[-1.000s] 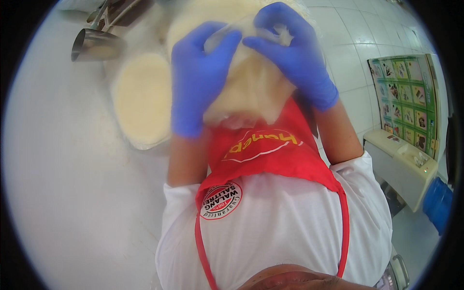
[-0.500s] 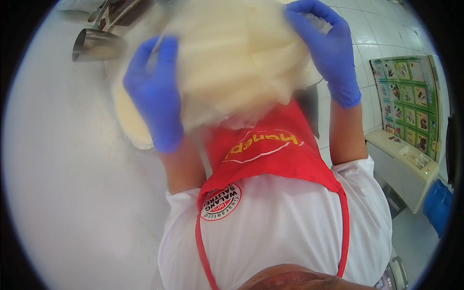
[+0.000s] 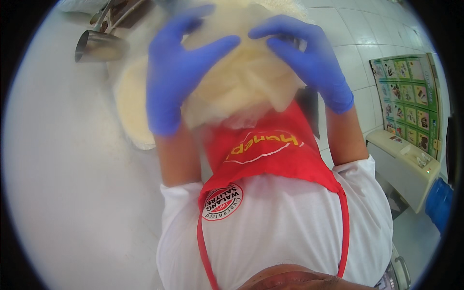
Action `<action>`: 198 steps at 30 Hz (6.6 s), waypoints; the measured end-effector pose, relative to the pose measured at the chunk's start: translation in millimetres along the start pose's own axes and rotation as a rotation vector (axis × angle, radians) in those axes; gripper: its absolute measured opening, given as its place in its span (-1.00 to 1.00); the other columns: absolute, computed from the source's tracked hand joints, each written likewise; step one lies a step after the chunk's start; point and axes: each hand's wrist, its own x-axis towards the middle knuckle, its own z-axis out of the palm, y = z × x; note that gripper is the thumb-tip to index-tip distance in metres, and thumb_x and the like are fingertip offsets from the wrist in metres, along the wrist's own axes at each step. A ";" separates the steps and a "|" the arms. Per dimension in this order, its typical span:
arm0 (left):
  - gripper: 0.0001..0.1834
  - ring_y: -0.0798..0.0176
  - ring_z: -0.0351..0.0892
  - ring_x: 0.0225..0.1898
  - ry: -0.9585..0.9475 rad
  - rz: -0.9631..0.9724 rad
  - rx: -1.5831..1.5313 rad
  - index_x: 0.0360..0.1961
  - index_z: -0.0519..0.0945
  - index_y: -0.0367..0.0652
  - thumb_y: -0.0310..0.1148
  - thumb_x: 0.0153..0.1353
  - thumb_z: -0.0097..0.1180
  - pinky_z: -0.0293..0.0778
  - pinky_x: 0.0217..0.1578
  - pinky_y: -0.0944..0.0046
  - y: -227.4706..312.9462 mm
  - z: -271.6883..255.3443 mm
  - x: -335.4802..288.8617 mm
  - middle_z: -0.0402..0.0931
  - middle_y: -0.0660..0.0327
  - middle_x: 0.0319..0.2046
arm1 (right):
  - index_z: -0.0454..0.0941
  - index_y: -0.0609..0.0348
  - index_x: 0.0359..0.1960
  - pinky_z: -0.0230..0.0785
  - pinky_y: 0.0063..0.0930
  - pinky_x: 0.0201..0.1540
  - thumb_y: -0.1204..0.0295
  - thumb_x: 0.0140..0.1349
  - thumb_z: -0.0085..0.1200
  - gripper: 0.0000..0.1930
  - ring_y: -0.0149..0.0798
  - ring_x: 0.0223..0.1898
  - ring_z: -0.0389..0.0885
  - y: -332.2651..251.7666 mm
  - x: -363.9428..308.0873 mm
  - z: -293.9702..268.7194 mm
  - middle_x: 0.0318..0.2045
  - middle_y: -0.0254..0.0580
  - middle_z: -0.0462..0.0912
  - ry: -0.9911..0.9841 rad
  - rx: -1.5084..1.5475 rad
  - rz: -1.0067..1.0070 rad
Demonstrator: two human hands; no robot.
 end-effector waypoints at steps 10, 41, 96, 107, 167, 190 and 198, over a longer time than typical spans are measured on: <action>-0.70 0.54 0.29 -0.53 0.004 -0.119 -0.144 -0.36 0.67 -0.33 -0.27 0.14 0.46 0.27 -0.51 0.36 6.8 3.5 2.7 0.42 0.42 -0.60 | 0.73 0.23 -0.08 0.46 -0.44 0.08 0.63 0.22 0.22 -0.77 -0.37 -0.07 0.63 -2.4 1.5 -6.3 -0.17 -0.25 0.71 0.005 -0.156 -0.210; -0.78 0.40 0.59 -0.27 0.658 -0.057 -0.040 -0.18 0.76 -0.34 -0.35 0.36 0.31 0.52 -0.19 0.39 6.3 -70.6 -20.3 0.70 0.22 -0.28 | 0.61 0.36 0.17 0.20 -0.25 0.44 0.68 0.24 -0.07 -0.55 -0.13 0.25 0.58 -26.0 -0.6 -45.3 0.15 -0.02 0.67 -0.269 0.241 -0.018; -0.38 0.55 0.25 -0.60 0.550 -0.657 0.051 0.32 0.59 -0.09 -0.57 0.18 0.07 0.43 -0.48 0.41 -106.6 -135.2 -161.3 0.59 0.31 -0.44 | 0.37 0.36 0.42 0.16 -0.30 0.47 0.33 0.22 0.09 -0.30 -0.10 0.43 0.40 -40.2 84.9 -119.2 0.43 0.01 0.41 -0.125 -0.044 -0.108; -0.36 0.35 0.56 -0.15 0.668 -0.633 0.406 0.41 0.48 -0.12 -0.44 0.26 0.23 0.50 -0.04 0.29 -84.3 -129.9 -169.5 0.63 0.12 0.06 | 0.35 0.41 0.42 0.20 -0.25 0.45 0.30 0.16 0.15 -0.24 -0.03 0.39 0.46 -72.4 103.3 -88.9 0.41 0.12 0.42 -0.485 0.052 -0.165; -0.52 0.12 0.57 0.17 0.568 -0.410 0.369 0.26 0.58 -0.16 -0.35 0.32 0.23 0.52 0.09 0.15 -123.0 -154.2 -131.4 0.59 0.09 0.18 | 0.64 0.12 0.00 0.51 -0.24 0.09 0.41 0.24 0.25 -0.71 -0.11 0.00 0.62 -25.1 176.2 130.0 -0.03 -0.14 0.64 -1.054 -0.650 -0.374; -0.36 0.25 0.57 0.03 0.350 -0.325 -0.463 0.37 0.39 -0.26 -0.46 0.28 0.29 0.54 0.02 0.27 -84.6 -0.8 -71.5 0.50 0.07 0.18 | 0.66 0.20 -0.19 0.50 -0.29 -0.03 0.54 0.30 0.16 -0.90 -0.03 -0.17 0.62 -11.4 97.3 60.4 -0.24 -0.10 0.63 -0.619 -0.358 -0.328; -0.24 0.19 0.66 -0.03 0.301 -0.314 -0.524 0.35 0.39 -0.37 -0.36 0.17 0.44 0.61 -0.04 0.26 -98.4 2.3 -20.5 0.60 -0.02 0.06 | 0.65 0.29 -0.23 0.50 -0.44 -0.07 0.51 0.26 0.26 -0.88 -0.40 -0.20 0.64 2.4 53.5 49.2 -0.31 -0.25 0.68 -0.363 -0.107 0.003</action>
